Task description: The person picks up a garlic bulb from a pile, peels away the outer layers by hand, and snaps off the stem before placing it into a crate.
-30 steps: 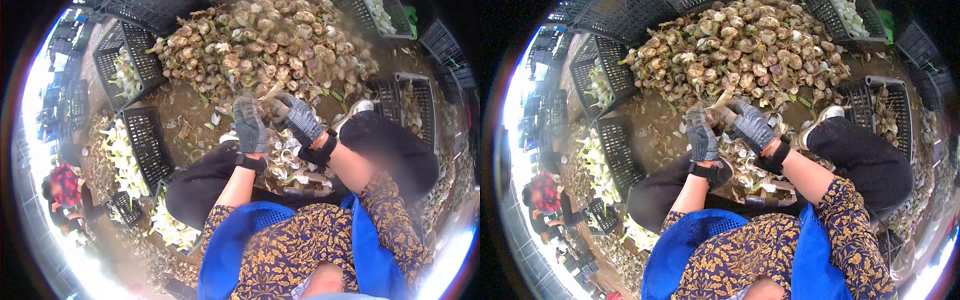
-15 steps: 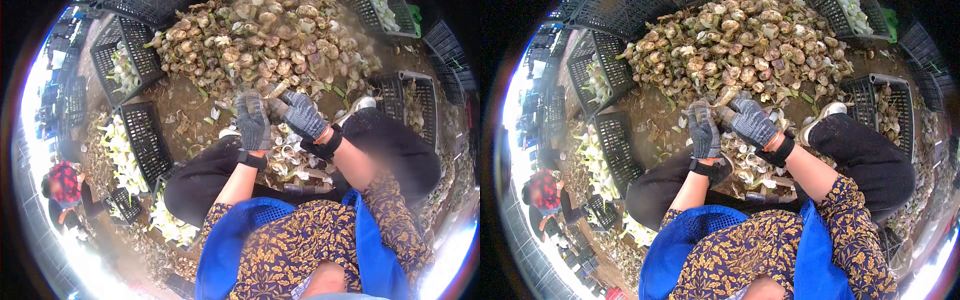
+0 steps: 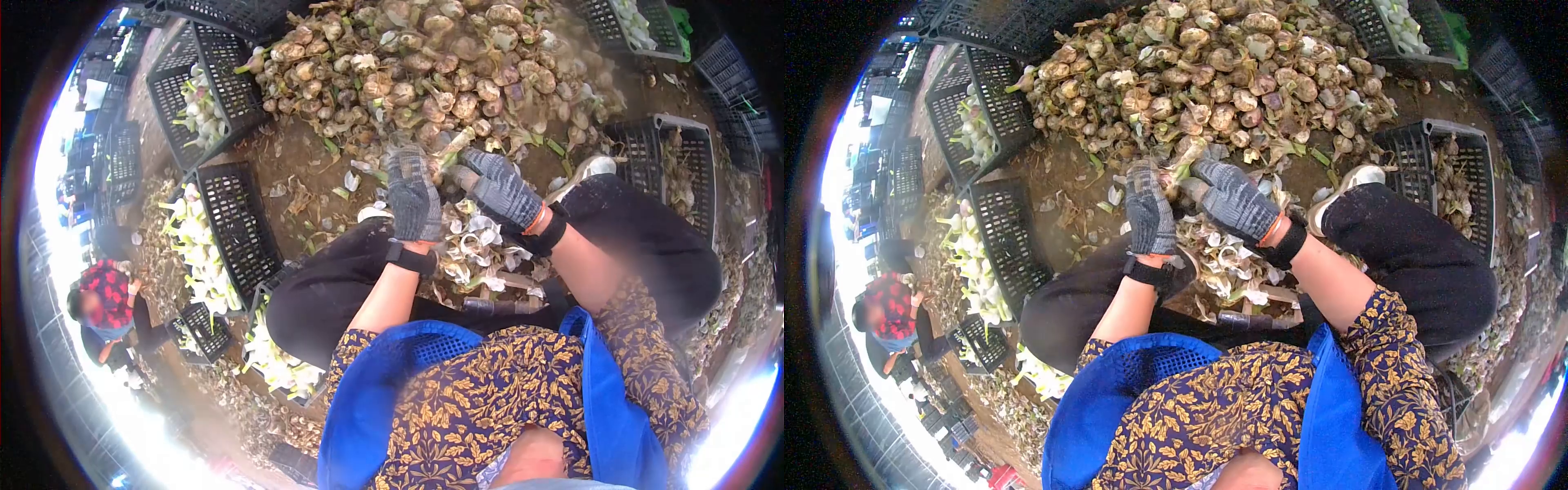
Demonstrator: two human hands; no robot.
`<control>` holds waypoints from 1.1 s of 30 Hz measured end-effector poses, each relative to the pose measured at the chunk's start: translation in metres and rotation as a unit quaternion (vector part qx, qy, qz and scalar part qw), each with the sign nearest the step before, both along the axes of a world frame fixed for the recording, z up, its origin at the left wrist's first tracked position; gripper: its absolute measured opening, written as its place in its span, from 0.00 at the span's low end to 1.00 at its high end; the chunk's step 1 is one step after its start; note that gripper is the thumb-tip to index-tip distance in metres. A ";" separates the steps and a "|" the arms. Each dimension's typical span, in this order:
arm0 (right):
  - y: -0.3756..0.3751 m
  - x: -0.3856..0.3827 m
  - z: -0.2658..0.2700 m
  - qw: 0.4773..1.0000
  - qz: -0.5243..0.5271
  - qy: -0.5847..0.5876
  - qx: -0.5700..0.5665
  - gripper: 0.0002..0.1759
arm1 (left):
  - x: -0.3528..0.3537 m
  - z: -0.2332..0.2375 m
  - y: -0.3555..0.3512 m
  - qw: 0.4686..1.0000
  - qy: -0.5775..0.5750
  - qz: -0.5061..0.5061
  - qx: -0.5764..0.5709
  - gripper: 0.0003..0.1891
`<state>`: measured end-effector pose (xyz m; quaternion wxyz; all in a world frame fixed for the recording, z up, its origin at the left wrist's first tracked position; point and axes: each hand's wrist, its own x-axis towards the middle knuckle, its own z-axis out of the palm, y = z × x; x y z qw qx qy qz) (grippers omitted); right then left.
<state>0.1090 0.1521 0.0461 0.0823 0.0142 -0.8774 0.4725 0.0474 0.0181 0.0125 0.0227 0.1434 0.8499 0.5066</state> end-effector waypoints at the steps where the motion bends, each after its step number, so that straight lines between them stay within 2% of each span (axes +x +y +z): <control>1: 0.003 -0.003 0.000 0.986 0.033 0.139 0.082 0.12 | 0.000 0.001 0.000 1.000 -0.001 -0.001 -0.001 0.16; 2: 0.001 -0.002 -0.001 0.987 0.032 0.136 0.081 0.12 | 0.002 0.002 0.000 1.000 -0.026 -0.003 0.005 0.16; 5: -0.004 -0.005 0.000 0.997 -0.041 0.001 0.067 0.12 | -0.001 0.004 0.001 0.998 -0.067 -0.003 0.011 0.16; 7: -0.007 -0.005 -0.001 0.998 -0.060 -0.014 0.029 0.12 | -0.002 -0.001 -0.002 0.996 -0.089 -0.002 0.007 0.17; 8: -0.007 -0.005 -0.001 0.996 -0.079 -0.028 -0.008 0.12 | -0.005 -0.013 -0.004 0.989 -0.144 -0.002 0.028 0.16; 9: -0.008 -0.004 -0.010 0.996 -0.084 0.008 -0.002 0.13 | -0.007 -0.026 -0.006 0.979 -0.199 -0.002 0.049 0.15; 10: -0.008 -0.004 -0.009 0.996 -0.084 0.008 -0.002 0.13 | -0.008 -0.031 -0.007 0.965 -0.252 -0.002 0.070 0.15; 11: -0.009 -0.003 -0.007 0.994 -0.107 -0.002 -0.023 0.12 | -0.006 0.002 0.004 0.867 -0.429 0.107 0.229 0.14; 12: -0.010 -0.002 -0.006 0.991 -0.130 -0.011 -0.044 0.12 | -0.006 -0.004 0.002 0.867 -0.429 0.107 0.228 0.14; 13: -0.008 -0.004 -0.009 0.990 -0.131 -0.011 -0.043 0.12 | -0.006 -0.013 -0.001 0.972 -0.212 -0.030 0.092 0.12; 14: -0.005 -0.006 -0.013 0.985 -0.159 -0.049 -0.055 0.12 | -0.008 0.003 0.004 0.985 0.026 -0.165 -0.053 0.11; 15: -0.002 -0.008 -0.016 0.976 -0.187 -0.088 -0.067 0.11 | 0.009 0.019 0.014 0.962 -0.128 -0.108 0.216 0.09; 16: 0.000 -0.008 -0.016 0.975 -0.190 -0.088 -0.067 0.11 | 0.011 0.025 0.017 0.962 -0.129 -0.111 0.216 0.09; 18: 0.006 -0.008 -0.012 0.980 -0.198 -0.012 0.006 0.11 | 0.013 0.029 0.022 0.962 -0.168 -0.047 0.209 0.11; 19: 0.007 -0.009 -0.010 0.980 -0.193 -0.052 -0.009 0.12 | 0.003 -0.003 0.011 0.967 -0.173 -0.068 0.173 0.14; 20: 0.007 -0.010 -0.006 0.980 -0.194 -0.052 -0.010 0.12 | -0.004 0.001 0.011 0.967 -0.174 -0.069 0.173 0.14; 21: 0.006 -0.009 0.000 0.978 -0.189 -0.080 -0.036 0.12 | -0.009 0.005 0.011 0.883 -0.379 -0.022 0.277 0.13; 22: 0.006 -0.009 0.002 0.975 -0.182 -0.106 -0.062 0.13 | -0.013 0.009 0.010 0.744 -0.558 0.026 0.366 0.13; 23: 0.006 -0.009 0.000 0.976 -0.181 -0.106 -0.062 0.13 | -0.014 0.003 0.004 0.766 -0.565 -0.017 0.308 0.15; 24: 0.004 -0.009 -0.004 0.977 -0.191 -0.074 -0.056 0.14 | -0.012 0.002 0.003 0.766 -0.565 -0.016 0.307 0.15; 25: 0.003 -0.008 -0.008 0.978 -0.200 -0.041 -0.050 0.15 | -0.009 0.005 0.005 0.881 -0.415 -0.045 0.221 0.15; 26: 0.001 -0.008 -0.012 0.977 -0.201 -0.042 -0.051 0.15 | -0.005 0.012 0.009 0.958 -0.247 -0.074 0.125 0.16; 28: -0.001 -0.011 -0.017 0.974 -0.225 -0.002 -0.032 0.16 | 0.001 0.019 0.015 0.965 -0.216 -0.055 0.135 0.18; 29: 0.001 -0.011 -0.012 0.965 -0.225 -0.070 -0.119 0.16 | -0.002 0.017 0.015 0.940 -0.274 -0.037 0.199 0.18; 30: 0.004 -0.010 -0.010 0.964 -0.226 -0.070 -0.119 0.16 | -0.004 0.017 0.014 0.907 -0.330 -0.018 0.261 0.19; 31: 0.009 -0.009 -0.010 0.974 -0.177 -0.116 -0.082 0.16 | -0.009 0.024 0.008 0.854 -0.429 -0.060 0.290 0.20; 32: 0.013 -0.009 -0.010 0.978 -0.127 -0.160 -0.044 0.16 | -0.009 0.023 0.009 0.854 -0.428 -0.059 0.291 0.20; 33: 0.014 -0.008 -0.015 0.981 -0.106 -0.158 -0.027 0.15 | -0.008 0.019 0.009 0.826 -0.461 -0.043 0.321 0.18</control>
